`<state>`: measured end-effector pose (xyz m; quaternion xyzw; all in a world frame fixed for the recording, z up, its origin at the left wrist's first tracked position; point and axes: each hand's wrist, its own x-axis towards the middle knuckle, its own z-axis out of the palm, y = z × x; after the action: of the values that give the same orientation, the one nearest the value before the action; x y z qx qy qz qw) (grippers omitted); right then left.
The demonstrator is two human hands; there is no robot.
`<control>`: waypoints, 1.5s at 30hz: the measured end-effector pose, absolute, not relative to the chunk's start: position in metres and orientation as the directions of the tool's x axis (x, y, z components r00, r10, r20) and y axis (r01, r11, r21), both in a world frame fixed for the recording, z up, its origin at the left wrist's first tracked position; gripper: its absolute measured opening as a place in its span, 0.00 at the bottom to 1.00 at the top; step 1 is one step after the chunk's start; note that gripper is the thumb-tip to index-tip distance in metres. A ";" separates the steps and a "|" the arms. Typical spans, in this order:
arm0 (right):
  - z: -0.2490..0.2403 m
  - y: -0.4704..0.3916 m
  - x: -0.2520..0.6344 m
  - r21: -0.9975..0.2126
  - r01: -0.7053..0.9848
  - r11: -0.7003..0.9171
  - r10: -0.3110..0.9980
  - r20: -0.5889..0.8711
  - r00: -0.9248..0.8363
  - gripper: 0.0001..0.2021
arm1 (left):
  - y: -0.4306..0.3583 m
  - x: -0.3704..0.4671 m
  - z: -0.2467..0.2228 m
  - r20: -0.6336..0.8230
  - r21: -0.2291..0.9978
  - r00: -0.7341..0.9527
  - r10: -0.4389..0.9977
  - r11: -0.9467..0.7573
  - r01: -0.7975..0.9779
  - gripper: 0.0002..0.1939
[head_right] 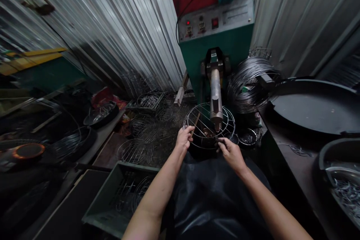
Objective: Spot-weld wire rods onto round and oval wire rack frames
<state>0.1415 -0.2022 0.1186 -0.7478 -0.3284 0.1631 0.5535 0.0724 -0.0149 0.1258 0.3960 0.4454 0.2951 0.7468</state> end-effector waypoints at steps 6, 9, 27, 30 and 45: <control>0.115 -0.200 0.142 -0.940 0.301 -0.164 0.661 0.121 0.740 0.18 | -0.013 0.073 0.124 -0.439 0.854 0.421 0.793 0.515 -0.078 0.27; 0.114 -0.201 0.144 -0.941 0.296 -0.166 0.661 0.116 0.741 0.18 | -0.013 0.075 0.123 -0.443 0.855 0.418 0.793 0.514 -0.069 0.26; 0.115 -0.193 0.158 -0.965 0.233 -0.118 0.686 0.091 0.722 0.14 | -0.010 0.088 0.125 -0.447 0.879 0.374 0.813 0.477 0.012 0.17; 0.116 -0.196 0.155 -0.980 0.162 -0.113 0.669 0.045 0.742 0.17 | -0.010 0.089 0.124 -0.458 0.875 0.339 0.822 0.483 0.010 0.17; 0.018 -0.324 0.145 -0.933 0.111 -0.343 0.508 -0.085 0.857 0.15 | -0.024 0.085 0.128 -0.493 0.853 0.283 0.823 0.522 -0.031 0.15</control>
<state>0.1446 -0.3237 0.0182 -0.7985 -0.1938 0.1844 0.5393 0.0850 -0.0238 0.1278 0.3837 0.5161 0.3034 0.7031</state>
